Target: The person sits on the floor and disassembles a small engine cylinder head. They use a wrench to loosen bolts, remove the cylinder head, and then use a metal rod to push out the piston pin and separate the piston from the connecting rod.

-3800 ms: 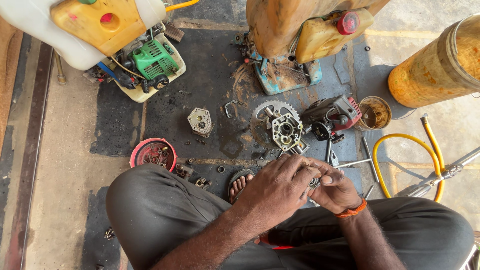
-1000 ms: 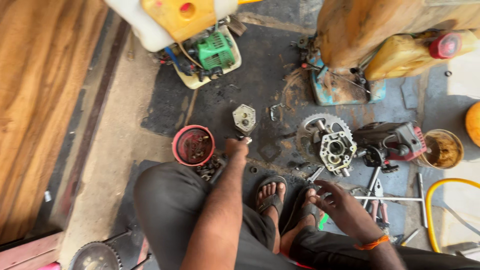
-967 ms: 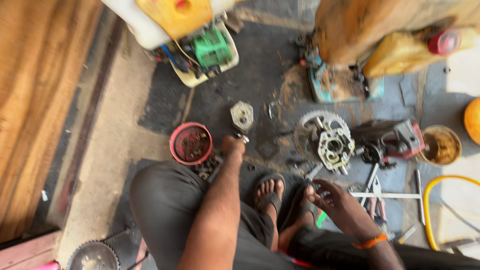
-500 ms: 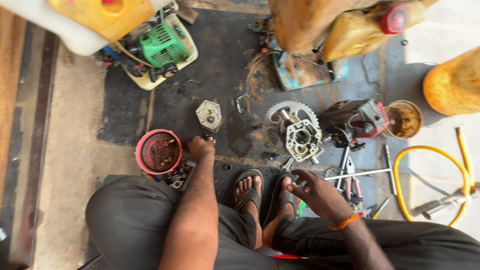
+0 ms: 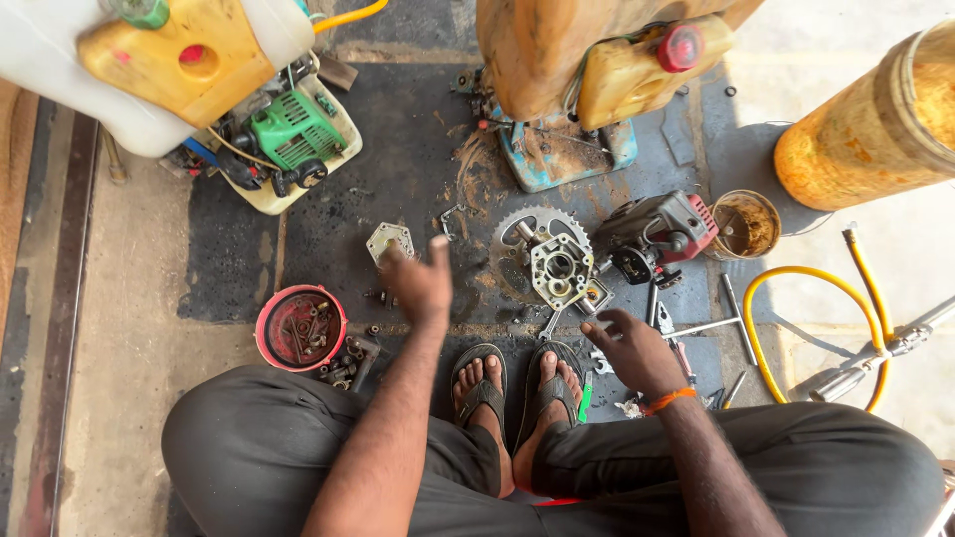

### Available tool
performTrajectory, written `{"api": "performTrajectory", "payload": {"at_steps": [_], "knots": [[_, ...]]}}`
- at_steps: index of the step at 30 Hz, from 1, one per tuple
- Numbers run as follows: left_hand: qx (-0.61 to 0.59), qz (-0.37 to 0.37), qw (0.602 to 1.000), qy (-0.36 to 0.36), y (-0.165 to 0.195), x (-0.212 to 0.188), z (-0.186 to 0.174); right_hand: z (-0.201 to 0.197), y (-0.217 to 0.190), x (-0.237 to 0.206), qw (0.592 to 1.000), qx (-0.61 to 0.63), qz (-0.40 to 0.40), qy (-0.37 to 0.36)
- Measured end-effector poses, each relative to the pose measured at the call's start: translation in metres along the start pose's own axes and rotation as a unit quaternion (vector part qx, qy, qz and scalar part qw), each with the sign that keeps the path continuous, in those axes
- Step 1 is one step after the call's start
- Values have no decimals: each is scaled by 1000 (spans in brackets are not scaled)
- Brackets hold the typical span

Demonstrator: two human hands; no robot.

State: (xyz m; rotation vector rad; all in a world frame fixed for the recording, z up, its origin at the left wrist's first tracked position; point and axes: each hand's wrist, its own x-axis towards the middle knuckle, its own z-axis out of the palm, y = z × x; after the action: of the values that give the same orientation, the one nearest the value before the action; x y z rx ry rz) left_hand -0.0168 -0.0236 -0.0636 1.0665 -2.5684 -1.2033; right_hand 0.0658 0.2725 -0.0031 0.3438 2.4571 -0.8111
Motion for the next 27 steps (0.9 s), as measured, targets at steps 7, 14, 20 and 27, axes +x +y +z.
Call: {"api": "performTrajectory", "payload": {"at_steps": [7, 14, 20, 27], "knots": [[146, 332, 889, -280, 87, -83, 16, 28, 11, 0, 983, 17, -125, 132], [249, 328, 853, -319, 121, -109, 20, 23, 25, -21, 974, 44, -158, 159], [308, 345, 829, -314, 121, -107, 29, 8, 18, -33, 975, 50, -151, 158], [290, 356, 837, -299, 117, -102, 42, -1, 13, -31, 984, 65, -107, 130]]}}
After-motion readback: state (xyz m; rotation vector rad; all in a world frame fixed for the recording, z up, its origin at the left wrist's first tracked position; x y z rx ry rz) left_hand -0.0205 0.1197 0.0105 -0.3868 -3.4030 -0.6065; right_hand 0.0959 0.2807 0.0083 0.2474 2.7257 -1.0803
